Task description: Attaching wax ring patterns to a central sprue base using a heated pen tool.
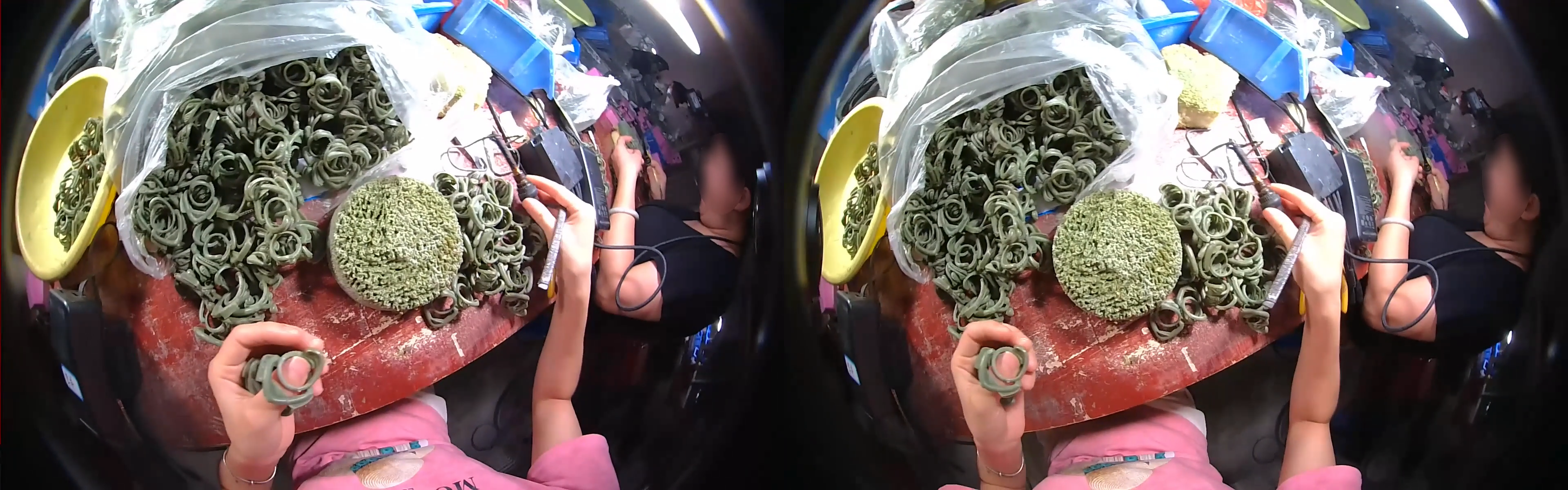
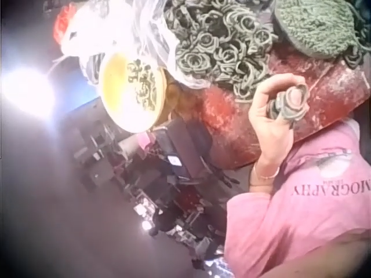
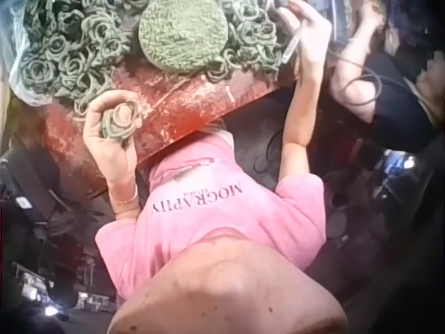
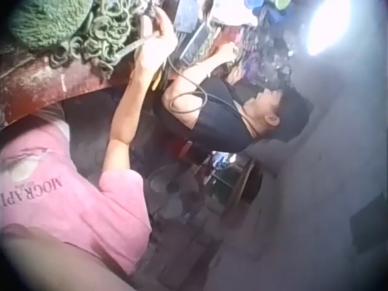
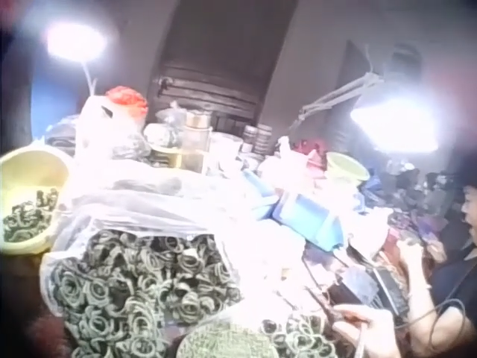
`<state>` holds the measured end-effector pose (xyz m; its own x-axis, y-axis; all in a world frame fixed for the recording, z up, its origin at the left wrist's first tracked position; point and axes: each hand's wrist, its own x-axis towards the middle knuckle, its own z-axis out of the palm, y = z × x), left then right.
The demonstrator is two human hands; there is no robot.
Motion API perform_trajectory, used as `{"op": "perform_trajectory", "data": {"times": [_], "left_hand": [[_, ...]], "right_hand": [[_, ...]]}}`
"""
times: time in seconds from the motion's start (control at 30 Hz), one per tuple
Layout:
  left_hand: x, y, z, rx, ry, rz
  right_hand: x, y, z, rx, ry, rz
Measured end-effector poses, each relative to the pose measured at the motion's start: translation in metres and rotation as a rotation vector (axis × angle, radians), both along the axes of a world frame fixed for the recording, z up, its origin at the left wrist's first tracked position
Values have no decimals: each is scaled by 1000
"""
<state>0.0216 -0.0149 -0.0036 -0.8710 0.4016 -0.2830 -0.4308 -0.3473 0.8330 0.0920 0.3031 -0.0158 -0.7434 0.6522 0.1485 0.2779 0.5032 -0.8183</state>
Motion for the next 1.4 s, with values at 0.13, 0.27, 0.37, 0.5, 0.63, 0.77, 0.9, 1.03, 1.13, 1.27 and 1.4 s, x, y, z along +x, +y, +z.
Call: {"op": "perform_trajectory", "data": {"times": [0.13,0.27,0.37,0.5,0.63,0.77,0.9,1.03,1.13,1.27,1.4], "left_hand": [[3,4,-8,47,13,-32],[6,10,-10,150,-130,-94],[10,17,-8,187,-142,-116],[10,19,-17,177,-171,-131],[11,27,-15,94,-145,-144],[10,29,-11,33,-134,-137],[9,26,-11,8,-173,-131],[8,26,-12,53,-202,-182],[8,23,-14,66,-189,-197],[8,26,-13,20,-203,-148],[9,29,-13,54,-205,-144]], "right_hand": [[1,-9,7,64,241,-153],[27,-39,38,-496,390,231],[43,-89,52,-541,188,20],[60,-115,13,-254,9,-13],[59,-120,-8,265,93,213],[56,-126,-12,320,114,191],[53,-127,-17,287,90,211],[53,-126,-9,322,50,205],[53,-126,-13,304,44,203],[64,-126,-22,125,85,174],[81,-136,-22,-159,184,198]]}}
